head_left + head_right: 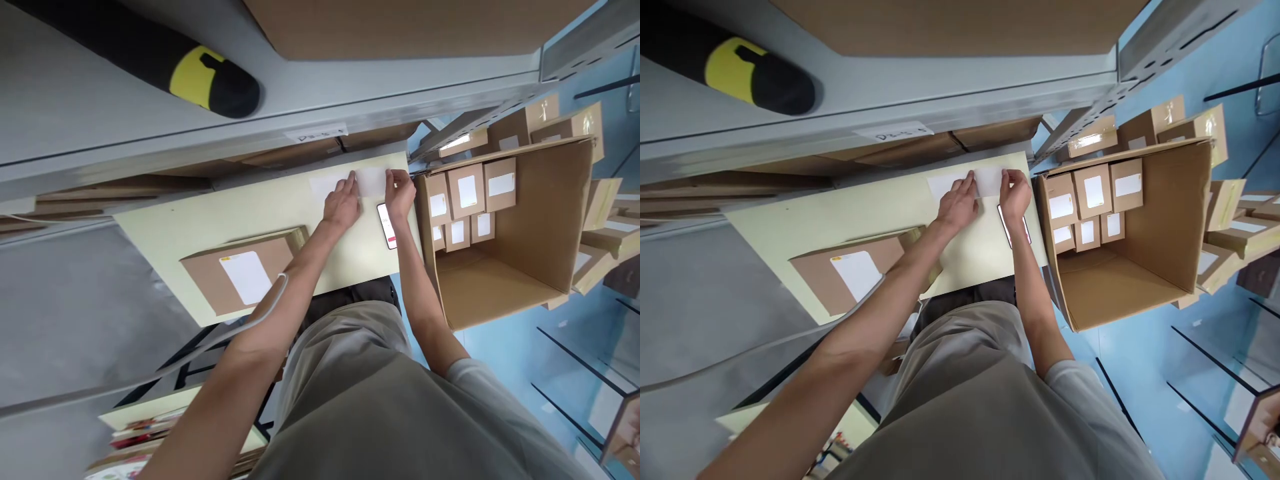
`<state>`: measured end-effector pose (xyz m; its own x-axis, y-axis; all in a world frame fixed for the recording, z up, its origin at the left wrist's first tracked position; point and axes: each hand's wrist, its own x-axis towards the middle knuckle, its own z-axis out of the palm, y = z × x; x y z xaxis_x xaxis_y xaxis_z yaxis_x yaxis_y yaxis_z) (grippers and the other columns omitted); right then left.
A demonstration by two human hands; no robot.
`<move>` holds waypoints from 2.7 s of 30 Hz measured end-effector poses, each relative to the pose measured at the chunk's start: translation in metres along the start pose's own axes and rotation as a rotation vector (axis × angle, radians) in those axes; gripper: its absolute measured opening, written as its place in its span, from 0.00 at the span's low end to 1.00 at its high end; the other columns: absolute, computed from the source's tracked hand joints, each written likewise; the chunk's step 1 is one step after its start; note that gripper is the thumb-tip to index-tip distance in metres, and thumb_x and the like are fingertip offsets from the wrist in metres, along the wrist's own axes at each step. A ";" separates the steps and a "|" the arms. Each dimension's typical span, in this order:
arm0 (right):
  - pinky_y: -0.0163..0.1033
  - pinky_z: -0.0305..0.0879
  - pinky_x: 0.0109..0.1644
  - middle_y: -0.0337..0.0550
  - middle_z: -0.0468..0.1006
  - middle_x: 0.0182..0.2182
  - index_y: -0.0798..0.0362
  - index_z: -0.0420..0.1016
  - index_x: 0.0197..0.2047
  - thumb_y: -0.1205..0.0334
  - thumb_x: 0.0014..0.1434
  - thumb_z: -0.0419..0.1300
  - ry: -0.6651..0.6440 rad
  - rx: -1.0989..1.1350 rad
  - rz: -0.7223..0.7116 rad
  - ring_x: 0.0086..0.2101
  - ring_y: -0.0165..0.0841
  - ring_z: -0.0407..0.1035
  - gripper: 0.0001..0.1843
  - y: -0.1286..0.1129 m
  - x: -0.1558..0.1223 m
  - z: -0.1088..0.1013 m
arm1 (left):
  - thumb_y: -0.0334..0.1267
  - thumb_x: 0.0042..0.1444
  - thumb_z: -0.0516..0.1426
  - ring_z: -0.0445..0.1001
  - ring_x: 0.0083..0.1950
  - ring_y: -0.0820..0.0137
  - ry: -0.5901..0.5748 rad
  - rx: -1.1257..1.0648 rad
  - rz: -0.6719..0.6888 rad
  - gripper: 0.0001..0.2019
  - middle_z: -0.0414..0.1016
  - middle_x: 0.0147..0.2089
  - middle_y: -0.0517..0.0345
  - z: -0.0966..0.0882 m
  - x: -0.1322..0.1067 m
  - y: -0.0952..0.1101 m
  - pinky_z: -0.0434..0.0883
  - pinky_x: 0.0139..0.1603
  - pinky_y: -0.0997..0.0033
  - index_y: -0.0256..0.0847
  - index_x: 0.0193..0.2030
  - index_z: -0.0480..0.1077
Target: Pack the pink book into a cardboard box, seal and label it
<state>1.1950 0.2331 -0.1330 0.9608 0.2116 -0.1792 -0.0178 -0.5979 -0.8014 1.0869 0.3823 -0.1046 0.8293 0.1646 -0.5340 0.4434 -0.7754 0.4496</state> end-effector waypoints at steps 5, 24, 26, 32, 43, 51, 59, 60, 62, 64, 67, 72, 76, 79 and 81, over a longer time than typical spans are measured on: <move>0.50 0.79 0.61 0.51 0.88 0.45 0.51 0.81 0.48 0.39 0.82 0.55 0.031 -0.032 0.053 0.47 0.44 0.84 0.25 0.013 -0.005 0.010 | 0.30 0.67 0.56 0.59 0.86 0.45 -0.042 0.041 -0.018 0.46 0.48 0.93 0.47 -0.010 -0.003 0.006 0.78 0.79 0.44 0.34 0.92 0.50; 0.55 0.82 0.59 0.53 0.89 0.44 0.54 0.83 0.48 0.38 0.79 0.57 0.354 0.079 0.192 0.46 0.45 0.86 0.27 0.021 -0.034 -0.022 | 0.46 0.61 0.71 0.55 0.88 0.34 -0.009 -0.127 -0.006 0.52 0.45 0.93 0.36 0.016 0.020 -0.012 0.79 0.77 0.38 0.34 0.88 0.58; 0.54 0.83 0.58 0.51 0.88 0.43 0.52 0.84 0.48 0.35 0.79 0.57 0.396 0.077 0.111 0.45 0.43 0.85 0.28 0.010 -0.049 -0.029 | 0.47 0.61 0.72 0.55 0.89 0.34 -0.006 -0.195 -0.016 0.50 0.47 0.93 0.35 0.014 0.023 -0.013 0.72 0.83 0.38 0.33 0.86 0.62; 0.59 0.80 0.66 0.48 0.85 0.45 0.48 0.85 0.49 0.35 0.82 0.55 0.405 0.046 -0.103 0.51 0.45 0.84 0.28 -0.045 -0.115 -0.044 | 0.49 0.66 0.69 0.65 0.87 0.45 0.148 -0.719 0.027 0.34 0.68 0.85 0.38 0.001 -0.043 0.000 0.62 0.89 0.43 0.39 0.76 0.76; 0.51 0.86 0.49 0.43 0.83 0.39 0.43 0.83 0.47 0.46 0.82 0.62 0.427 0.021 -0.487 0.41 0.40 0.84 0.14 -0.166 -0.254 -0.051 | 0.64 0.61 0.74 0.87 0.68 0.43 0.344 -1.411 0.039 0.20 0.91 0.57 0.48 -0.084 -0.284 -0.003 0.83 0.72 0.33 0.50 0.45 0.89; 0.59 0.85 0.60 0.46 0.84 0.47 0.42 0.85 0.54 0.43 0.84 0.57 0.215 0.036 -0.523 0.52 0.44 0.84 0.18 -0.203 -0.293 -0.042 | 0.66 0.60 0.74 0.87 0.67 0.42 0.497 -1.395 0.068 0.23 0.92 0.55 0.50 -0.085 -0.344 -0.039 0.85 0.70 0.30 0.48 0.40 0.86; 0.61 0.80 0.66 0.48 0.87 0.49 0.39 0.86 0.54 0.45 0.84 0.57 0.012 -0.110 -0.640 0.56 0.46 0.84 0.16 -0.211 -0.340 -0.017 | 0.56 0.59 0.74 0.89 0.62 0.45 0.535 -1.520 0.136 0.16 0.91 0.49 0.49 -0.071 -0.371 -0.062 0.84 0.71 0.34 0.46 0.36 0.83; 0.61 0.79 0.66 0.48 0.88 0.50 0.39 0.87 0.54 0.47 0.83 0.58 -0.023 -0.138 -0.675 0.56 0.46 0.84 0.15 -0.212 -0.345 -0.014 | 0.56 0.58 0.74 0.89 0.60 0.46 0.552 -1.535 0.121 0.16 0.90 0.47 0.50 -0.068 -0.373 -0.065 0.85 0.70 0.35 0.46 0.36 0.83; 0.59 0.79 0.66 0.48 0.88 0.51 0.38 0.88 0.54 0.49 0.82 0.61 -0.083 -0.201 -0.739 0.56 0.46 0.84 0.12 -0.213 -0.353 -0.010 | 0.57 0.58 0.73 0.90 0.57 0.48 0.588 -1.580 0.086 0.16 0.89 0.44 0.51 -0.061 -0.378 -0.072 0.87 0.66 0.39 0.47 0.38 0.83; 0.56 0.79 0.65 0.47 0.89 0.52 0.36 0.88 0.56 0.51 0.81 0.63 -0.134 -0.264 -0.787 0.57 0.45 0.84 0.11 -0.215 -0.360 -0.006 | 0.61 0.61 0.70 0.90 0.57 0.50 0.604 -1.639 0.064 0.18 0.89 0.45 0.52 -0.056 -0.382 -0.077 0.89 0.62 0.43 0.48 0.43 0.83; 0.55 0.79 0.65 0.48 0.89 0.55 0.36 0.88 0.59 0.52 0.81 0.64 -0.214 -0.304 -0.821 0.58 0.45 0.84 0.11 -0.218 -0.369 -0.001 | 0.64 0.61 0.70 0.90 0.57 0.53 0.604 -1.698 0.042 0.24 0.90 0.49 0.50 -0.048 -0.385 -0.083 0.90 0.57 0.51 0.48 0.51 0.82; 0.60 0.79 0.69 0.52 0.85 0.63 0.40 0.89 0.57 0.50 0.81 0.64 -0.253 -0.202 -0.785 0.65 0.48 0.79 0.12 -0.221 -0.372 0.003 | 0.65 0.55 0.76 0.91 0.49 0.58 0.662 -1.721 -0.032 0.28 0.91 0.47 0.51 -0.035 -0.381 -0.088 0.91 0.54 0.56 0.46 0.50 0.81; 0.60 0.79 0.71 0.54 0.79 0.72 0.42 0.89 0.59 0.41 0.78 0.66 -0.265 -0.024 -0.555 0.73 0.49 0.73 0.19 -0.223 -0.351 -0.006 | 0.68 0.53 0.76 0.91 0.42 0.58 0.679 -1.685 -0.084 0.31 0.89 0.40 0.52 -0.026 -0.375 -0.100 0.92 0.47 0.55 0.43 0.47 0.82; 0.56 0.83 0.69 0.50 0.87 0.65 0.42 0.89 0.61 0.33 0.75 0.67 -0.503 0.123 -0.406 0.65 0.46 0.81 0.26 -0.221 -0.333 -0.018 | 0.70 0.51 0.77 0.89 0.37 0.58 0.629 -1.610 -0.096 0.32 0.86 0.34 0.51 -0.024 -0.374 -0.114 0.91 0.42 0.58 0.41 0.40 0.81; 0.58 0.82 0.70 0.48 0.89 0.63 0.41 0.90 0.62 0.31 0.73 0.68 -0.599 0.167 -0.360 0.63 0.46 0.83 0.28 -0.218 -0.328 -0.023 | 0.72 0.49 0.77 0.89 0.36 0.59 0.614 -1.588 -0.089 0.33 0.86 0.33 0.51 -0.026 -0.375 -0.120 0.90 0.41 0.59 0.41 0.37 0.80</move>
<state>0.8899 0.2765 0.1136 0.5988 0.7900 -0.1316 0.1835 -0.2953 -0.9376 0.7316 0.4298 0.0598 0.6157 0.6589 -0.4321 0.0543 0.5116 0.8575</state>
